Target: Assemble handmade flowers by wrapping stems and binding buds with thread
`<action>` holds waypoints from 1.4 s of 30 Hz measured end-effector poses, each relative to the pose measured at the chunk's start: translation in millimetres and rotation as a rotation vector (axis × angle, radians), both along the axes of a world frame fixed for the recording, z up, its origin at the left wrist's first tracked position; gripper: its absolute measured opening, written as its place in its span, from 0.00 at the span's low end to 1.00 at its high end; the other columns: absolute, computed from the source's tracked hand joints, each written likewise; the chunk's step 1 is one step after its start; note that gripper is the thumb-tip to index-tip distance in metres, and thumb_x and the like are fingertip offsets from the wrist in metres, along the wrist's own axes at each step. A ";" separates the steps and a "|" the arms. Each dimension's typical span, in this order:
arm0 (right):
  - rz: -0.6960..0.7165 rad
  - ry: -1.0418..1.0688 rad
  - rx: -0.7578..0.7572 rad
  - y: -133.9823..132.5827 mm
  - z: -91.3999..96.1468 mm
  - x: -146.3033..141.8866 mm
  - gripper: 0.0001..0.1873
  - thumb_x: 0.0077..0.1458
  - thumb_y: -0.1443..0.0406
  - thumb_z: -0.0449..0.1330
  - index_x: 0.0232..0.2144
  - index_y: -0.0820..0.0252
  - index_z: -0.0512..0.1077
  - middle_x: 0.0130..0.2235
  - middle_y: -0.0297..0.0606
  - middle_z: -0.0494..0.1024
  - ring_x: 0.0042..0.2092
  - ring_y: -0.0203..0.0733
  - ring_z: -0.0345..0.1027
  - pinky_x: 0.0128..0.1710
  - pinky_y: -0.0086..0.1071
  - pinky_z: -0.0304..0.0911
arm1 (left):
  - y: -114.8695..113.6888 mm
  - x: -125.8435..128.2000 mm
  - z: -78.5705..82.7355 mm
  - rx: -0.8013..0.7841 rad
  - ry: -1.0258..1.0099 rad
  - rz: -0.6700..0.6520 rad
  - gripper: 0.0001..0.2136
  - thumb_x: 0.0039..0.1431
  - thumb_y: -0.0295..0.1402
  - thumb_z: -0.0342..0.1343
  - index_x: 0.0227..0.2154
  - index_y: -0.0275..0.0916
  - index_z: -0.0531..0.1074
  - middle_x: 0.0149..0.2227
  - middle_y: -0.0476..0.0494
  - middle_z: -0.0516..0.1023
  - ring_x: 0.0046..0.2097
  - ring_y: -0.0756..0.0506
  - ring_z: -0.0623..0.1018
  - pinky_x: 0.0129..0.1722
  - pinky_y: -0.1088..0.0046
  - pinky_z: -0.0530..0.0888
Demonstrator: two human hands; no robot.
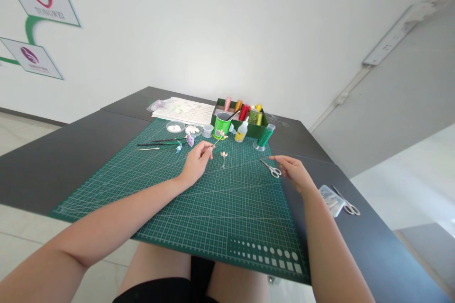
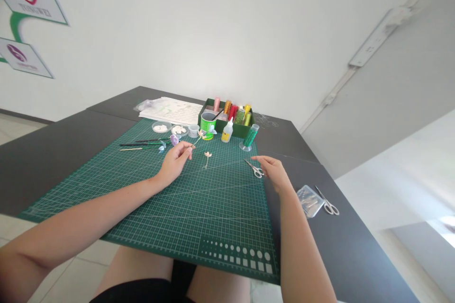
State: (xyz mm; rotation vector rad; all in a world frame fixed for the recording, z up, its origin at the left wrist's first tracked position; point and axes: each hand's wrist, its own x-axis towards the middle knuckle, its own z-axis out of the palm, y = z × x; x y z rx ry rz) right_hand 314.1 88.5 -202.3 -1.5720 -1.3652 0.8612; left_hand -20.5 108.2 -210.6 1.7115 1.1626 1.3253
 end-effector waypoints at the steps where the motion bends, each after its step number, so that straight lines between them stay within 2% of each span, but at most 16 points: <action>1: -0.101 -0.104 0.031 1.0 -0.9 7.7 0.35 0.48 0.42 0.61 0.40 0.68 0.82 0.17 0.25 0.55 0.22 0.33 0.46 0.24 0.31 0.45 | 1.0 -0.4 -0.4 -0.004 -0.002 0.004 0.09 0.64 0.38 0.48 0.37 0.39 0.70 0.24 0.52 0.70 0.26 0.49 0.67 0.31 0.72 0.63; 4: -0.347 -0.328 0.097 3.8 -2.5 23.1 0.29 0.47 0.44 0.60 0.31 0.65 0.83 0.20 0.37 0.69 0.26 0.41 0.59 0.28 0.35 0.54 | 1.0 -0.2 -0.7 -0.004 -0.002 0.002 0.09 0.64 0.39 0.48 0.38 0.40 0.70 0.24 0.52 0.70 0.27 0.48 0.68 0.32 0.72 0.64; 8: -0.456 -0.431 0.152 6.0 -0.2 15.0 0.24 0.49 0.51 0.59 0.34 0.64 0.83 0.33 0.49 0.81 0.36 0.52 0.69 0.40 0.43 0.61 | -3.4 2.0 0.5 0.000 0.002 -0.028 0.11 0.64 0.40 0.49 0.39 0.39 0.71 0.24 0.53 0.70 0.26 0.49 0.67 0.31 0.72 0.63; 10: -0.405 -0.459 0.228 4.9 2.0 -3.2 0.22 0.51 0.53 0.57 0.37 0.62 0.83 0.41 0.50 0.82 0.43 0.54 0.71 0.48 0.46 0.61 | -6.7 3.8 1.4 -0.004 0.008 -0.059 0.11 0.65 0.40 0.49 0.39 0.39 0.71 0.24 0.53 0.71 0.26 0.49 0.67 0.30 0.73 0.63; 13: -0.162 -0.411 0.383 -1.4 4.3 -42.2 0.20 0.55 0.55 0.57 0.38 0.62 0.82 0.44 0.50 0.82 0.47 0.53 0.73 0.53 0.47 0.62 | -13.1 7.6 2.5 -0.009 0.037 -0.117 0.10 0.65 0.39 0.49 0.39 0.39 0.71 0.25 0.53 0.71 0.26 0.49 0.68 0.30 0.73 0.63; 17: 0.160 -0.133 0.319 -15.4 4.1 -95.1 0.17 0.59 0.55 0.60 0.41 0.58 0.81 0.45 0.44 0.83 0.48 0.49 0.75 0.54 0.44 0.65 | -23.9 14.4 3.6 -0.004 0.095 -0.176 0.10 0.67 0.38 0.48 0.39 0.39 0.72 0.25 0.53 0.72 0.27 0.49 0.69 0.30 0.73 0.64; 19: 0.259 -0.025 0.276 -21.8 3.1 -114.1 0.16 0.58 0.55 0.62 0.42 0.57 0.81 0.45 0.42 0.83 0.48 0.48 0.75 0.54 0.42 0.65 | -29.5 17.8 4.2 0.008 0.121 -0.195 0.10 0.68 0.38 0.48 0.38 0.39 0.72 0.25 0.53 0.73 0.28 0.49 0.71 0.31 0.73 0.65; 21: 0.285 0.030 0.262 -26.5 1.9 -126.5 0.14 0.58 0.55 0.62 0.39 0.58 0.81 0.43 0.41 0.84 0.46 0.47 0.76 0.52 0.40 0.66 | -34.6 20.6 4.8 0.011 0.154 -0.207 0.10 0.68 0.37 0.48 0.38 0.40 0.72 0.25 0.53 0.74 0.28 0.49 0.71 0.31 0.73 0.65; 24: 0.232 0.025 0.283 -30.1 -0.9 -135.8 0.15 0.59 0.54 0.62 0.32 0.59 0.81 0.37 0.40 0.84 0.42 0.47 0.75 0.48 0.40 0.67 | -40.2 23.4 5.1 0.009 0.203 -0.214 0.09 0.68 0.36 0.48 0.39 0.40 0.73 0.25 0.53 0.74 0.27 0.49 0.72 0.30 0.73 0.65; 27: 0.183 0.026 0.299 -31.2 -4.8 -139.5 0.17 0.60 0.53 0.61 0.30 0.59 0.81 0.35 0.40 0.83 0.42 0.48 0.75 0.48 0.40 0.66 | -42.9 24.5 4.8 0.013 0.232 -0.221 0.10 0.68 0.36 0.48 0.41 0.41 0.74 0.26 0.53 0.75 0.27 0.49 0.72 0.30 0.74 0.64; 32: 0.213 0.108 0.300 -30.7 -9.1 -141.0 0.18 0.61 0.53 0.59 0.34 0.58 0.82 0.38 0.42 0.84 0.45 0.50 0.75 0.50 0.43 0.66 | -42.3 24.9 4.5 0.006 0.167 -0.256 0.11 0.68 0.37 0.48 0.43 0.40 0.74 0.26 0.52 0.73 0.27 0.49 0.70 0.30 0.74 0.64; 38: 0.258 0.180 0.257 -30.3 -4.5 -141.5 0.19 0.59 0.51 0.60 0.33 0.58 0.82 0.40 0.43 0.84 0.47 0.50 0.75 0.55 0.45 0.65 | -39.7 25.8 2.8 -0.039 0.033 -0.320 0.11 0.68 0.38 0.50 0.39 0.38 0.73 0.25 0.53 0.70 0.26 0.50 0.66 0.29 0.74 0.63; 40: 0.303 0.260 0.222 -31.3 -2.2 -143.3 0.18 0.57 0.51 0.62 0.37 0.58 0.82 0.45 0.43 0.82 0.49 0.48 0.74 0.55 0.43 0.66 | -39.4 26.2 1.6 -0.052 0.013 -0.323 0.11 0.68 0.39 0.50 0.38 0.38 0.73 0.25 0.53 0.70 0.26 0.51 0.66 0.28 0.75 0.62; 42: 0.355 0.347 0.169 -33.0 -0.6 -145.7 0.19 0.56 0.51 0.63 0.42 0.57 0.80 0.46 0.43 0.80 0.45 0.45 0.75 0.50 0.40 0.69 | -39.1 26.5 0.1 -0.057 0.000 -0.325 0.12 0.68 0.40 0.51 0.38 0.38 0.73 0.25 0.53 0.70 0.26 0.51 0.67 0.29 0.75 0.63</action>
